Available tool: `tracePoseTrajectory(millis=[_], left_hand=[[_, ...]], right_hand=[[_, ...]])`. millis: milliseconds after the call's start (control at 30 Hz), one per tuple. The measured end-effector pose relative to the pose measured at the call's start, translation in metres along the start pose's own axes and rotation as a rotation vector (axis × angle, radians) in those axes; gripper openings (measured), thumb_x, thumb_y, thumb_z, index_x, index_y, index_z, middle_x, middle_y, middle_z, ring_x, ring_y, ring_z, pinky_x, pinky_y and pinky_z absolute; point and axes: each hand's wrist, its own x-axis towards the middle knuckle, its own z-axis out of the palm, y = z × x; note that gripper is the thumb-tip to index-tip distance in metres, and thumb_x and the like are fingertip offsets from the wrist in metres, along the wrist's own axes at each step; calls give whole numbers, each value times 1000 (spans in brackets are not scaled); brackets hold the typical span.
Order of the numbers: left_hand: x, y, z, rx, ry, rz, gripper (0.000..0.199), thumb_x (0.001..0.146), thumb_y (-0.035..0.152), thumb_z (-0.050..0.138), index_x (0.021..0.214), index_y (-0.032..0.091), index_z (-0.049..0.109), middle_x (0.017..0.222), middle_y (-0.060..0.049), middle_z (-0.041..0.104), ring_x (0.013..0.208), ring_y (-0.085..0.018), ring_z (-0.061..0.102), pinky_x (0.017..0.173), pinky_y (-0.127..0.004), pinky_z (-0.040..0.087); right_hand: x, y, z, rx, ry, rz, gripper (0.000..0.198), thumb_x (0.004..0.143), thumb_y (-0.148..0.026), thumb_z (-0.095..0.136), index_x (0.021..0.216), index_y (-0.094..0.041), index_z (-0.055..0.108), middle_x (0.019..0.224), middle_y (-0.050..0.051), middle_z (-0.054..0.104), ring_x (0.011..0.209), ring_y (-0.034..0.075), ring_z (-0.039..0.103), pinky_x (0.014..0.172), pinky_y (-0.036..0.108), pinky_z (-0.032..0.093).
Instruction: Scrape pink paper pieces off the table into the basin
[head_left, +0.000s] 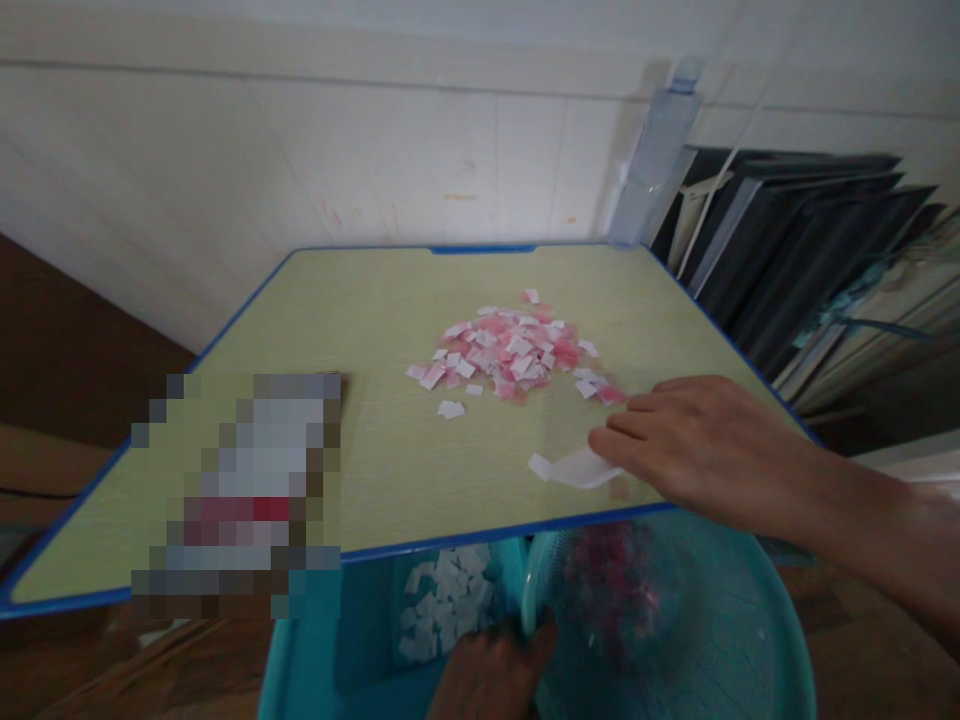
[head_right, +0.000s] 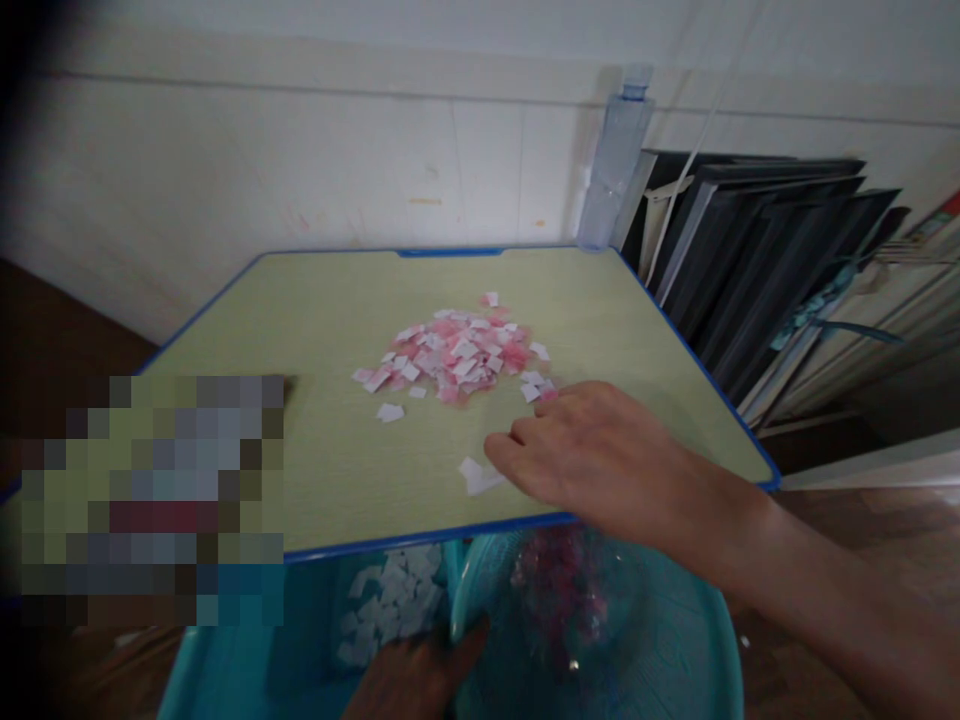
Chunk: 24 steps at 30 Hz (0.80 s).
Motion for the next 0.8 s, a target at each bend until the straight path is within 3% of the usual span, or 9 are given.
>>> tracePoseTrajectory(millis=[267,433,667,800], left_hand=[[-3,1,5,-42,89,39,70,60,4,44,128,16,51,94,-16,69,81,-33,67,66,-44,55],[-3,3,5,-66,115,40,59,63,4,45,120,18,56,89,-14,70,77,-32,67,64,-41,54],[-3,3,10,-81,145,52,52,74,10,51,125,20,53,90,-13,69,80,-30,66,66,-40,53],[-3,2,10,-103,145,66,48,76,12,52,123,20,54,90,-13,69,80,-30,66,66,-38,53]], right_hand=[[39,-25,-3,57,-8,-82,13,86,-10,47,81,-21,47,63,-2,58,57,14,49,49,31,21],[62,-42,-4,102,36,-165,12,85,-9,48,79,-20,50,62,-1,59,54,13,47,46,31,19],[69,-36,-5,114,39,2,18,83,-6,45,72,-20,48,58,-1,58,49,12,42,48,31,15],[67,-35,0,154,15,-12,17,83,-7,43,72,-20,47,56,-2,56,47,12,39,48,32,12]])
